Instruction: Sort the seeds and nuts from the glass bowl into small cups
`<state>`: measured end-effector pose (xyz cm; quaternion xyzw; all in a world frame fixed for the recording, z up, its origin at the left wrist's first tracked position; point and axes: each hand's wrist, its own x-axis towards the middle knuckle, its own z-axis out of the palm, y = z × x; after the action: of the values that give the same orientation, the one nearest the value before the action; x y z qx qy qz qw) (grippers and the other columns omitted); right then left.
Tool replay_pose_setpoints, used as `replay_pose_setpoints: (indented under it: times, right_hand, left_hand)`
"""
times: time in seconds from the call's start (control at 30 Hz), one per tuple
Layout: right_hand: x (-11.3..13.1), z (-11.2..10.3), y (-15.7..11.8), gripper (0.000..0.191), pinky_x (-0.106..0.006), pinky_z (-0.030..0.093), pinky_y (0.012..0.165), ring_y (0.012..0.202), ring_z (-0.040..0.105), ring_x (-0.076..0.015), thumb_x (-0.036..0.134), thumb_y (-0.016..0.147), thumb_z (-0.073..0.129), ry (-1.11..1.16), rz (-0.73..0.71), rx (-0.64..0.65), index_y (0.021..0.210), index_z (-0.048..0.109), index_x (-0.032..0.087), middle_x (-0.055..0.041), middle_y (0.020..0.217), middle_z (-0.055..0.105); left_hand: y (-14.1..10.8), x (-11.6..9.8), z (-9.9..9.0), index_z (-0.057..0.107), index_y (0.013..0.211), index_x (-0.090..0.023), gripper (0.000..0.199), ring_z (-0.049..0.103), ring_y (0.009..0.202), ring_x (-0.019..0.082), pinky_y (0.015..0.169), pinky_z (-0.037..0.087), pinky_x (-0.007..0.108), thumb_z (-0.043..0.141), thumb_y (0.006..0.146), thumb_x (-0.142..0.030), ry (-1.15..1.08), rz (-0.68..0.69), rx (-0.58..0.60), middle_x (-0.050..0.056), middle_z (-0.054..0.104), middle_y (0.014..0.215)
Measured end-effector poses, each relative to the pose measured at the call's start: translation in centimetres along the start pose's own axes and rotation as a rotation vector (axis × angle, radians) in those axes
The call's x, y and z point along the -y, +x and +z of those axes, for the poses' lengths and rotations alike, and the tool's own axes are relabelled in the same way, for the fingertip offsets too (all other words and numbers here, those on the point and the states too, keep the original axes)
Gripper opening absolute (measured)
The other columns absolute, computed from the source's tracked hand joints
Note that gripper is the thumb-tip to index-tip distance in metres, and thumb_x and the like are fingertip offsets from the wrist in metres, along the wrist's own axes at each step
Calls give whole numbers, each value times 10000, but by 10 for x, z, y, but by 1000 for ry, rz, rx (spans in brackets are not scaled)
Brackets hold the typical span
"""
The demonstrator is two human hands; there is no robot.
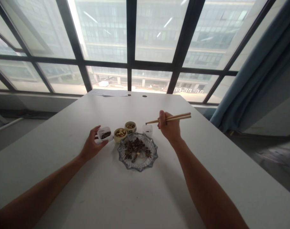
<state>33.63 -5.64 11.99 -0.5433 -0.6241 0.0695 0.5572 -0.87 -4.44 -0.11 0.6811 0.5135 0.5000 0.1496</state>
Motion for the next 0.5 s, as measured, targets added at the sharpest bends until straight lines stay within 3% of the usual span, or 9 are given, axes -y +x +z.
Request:
replay_pose_setpoints:
  times: [0.23, 0.4, 0.5]
  right_hand:
    - [1, -2, 1, 617, -270, 481, 478, 428, 573, -157, 725, 918, 366, -56, -21, 37, 669, 577, 201, -30, 460, 580]
    - [-3, -5, 5, 639, -256, 432, 459, 482, 593, -162, 756, 874, 424, -224, -14, 297, 613, 581, 194, -56, 533, 642]
    - [-1, -6, 5, 646, -254, 433, 470, 507, 606, -165, 746, 888, 407, -223, -16, 229, 641, 609, 184, -61, 546, 649]
  left_hand:
    - [0, 0, -1, 424, 1354, -216, 746, 637, 1019, 238, 844, 556, 407, 734, 694, -376, 4, 4, 8, 128, 601, 1262]
    - [0, 0, 0, 438, 1347, -211, 737, 646, 1012, 241, 829, 563, 407, 734, 692, -376, 14, 9, 6, 131, 609, 1249]
    - [1, -1, -1, 436, 1351, -204, 740, 643, 1008, 241, 827, 565, 409, 730, 693, -376, 17, 3, 20, 132, 612, 1242]
